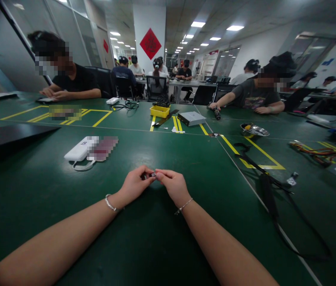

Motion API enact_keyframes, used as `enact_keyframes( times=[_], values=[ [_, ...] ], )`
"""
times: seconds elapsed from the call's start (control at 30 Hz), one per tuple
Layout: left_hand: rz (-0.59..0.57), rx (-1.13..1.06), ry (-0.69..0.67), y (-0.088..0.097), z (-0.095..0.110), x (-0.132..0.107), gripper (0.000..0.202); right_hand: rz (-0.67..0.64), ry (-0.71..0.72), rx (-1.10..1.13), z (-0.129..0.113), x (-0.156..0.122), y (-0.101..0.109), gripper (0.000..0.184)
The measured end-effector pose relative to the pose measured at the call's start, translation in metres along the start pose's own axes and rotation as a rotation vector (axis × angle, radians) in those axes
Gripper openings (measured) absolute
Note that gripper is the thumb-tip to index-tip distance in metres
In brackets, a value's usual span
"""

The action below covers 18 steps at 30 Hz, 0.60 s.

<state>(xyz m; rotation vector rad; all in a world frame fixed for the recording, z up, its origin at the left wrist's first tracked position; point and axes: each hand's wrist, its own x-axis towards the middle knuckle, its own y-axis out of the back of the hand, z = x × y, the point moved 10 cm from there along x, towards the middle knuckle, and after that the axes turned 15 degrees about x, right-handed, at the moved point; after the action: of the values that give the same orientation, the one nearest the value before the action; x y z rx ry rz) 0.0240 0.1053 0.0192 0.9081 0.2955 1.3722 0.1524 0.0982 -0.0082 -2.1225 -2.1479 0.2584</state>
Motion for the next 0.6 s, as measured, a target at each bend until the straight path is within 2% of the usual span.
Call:
enact_keyframes(
  times=[0.2,0.3,0.37,0.43,0.5,0.6],
  values=[
    [-0.079,0.032,-0.04,-0.011,0.002,-0.001,0.013,0.0,0.051,-0.018,-0.003,0.005,0.0,0.028],
    [-0.085,-0.009,-0.06,-0.011,0.004,-0.001,0.018,0.067,0.123,-0.182,-0.021,0.012,0.023,0.028],
    [-0.08,-0.028,-0.05,-0.01,0.002,0.0,0.018,0.195,0.194,-0.429,-0.042,0.016,0.055,0.029],
    [-0.081,-0.037,-0.027,-0.01,-0.002,0.001,0.018,0.365,0.24,-0.733,-0.064,0.016,0.097,0.029],
    [-0.083,-0.044,-0.012,-0.011,-0.005,0.002,0.018,0.514,0.195,-0.953,-0.075,0.016,0.141,0.03],
    [-0.082,-0.038,-0.009,-0.01,-0.007,0.002,0.018,0.669,0.048,-1.1,-0.074,0.012,0.199,0.031]
  ],
)
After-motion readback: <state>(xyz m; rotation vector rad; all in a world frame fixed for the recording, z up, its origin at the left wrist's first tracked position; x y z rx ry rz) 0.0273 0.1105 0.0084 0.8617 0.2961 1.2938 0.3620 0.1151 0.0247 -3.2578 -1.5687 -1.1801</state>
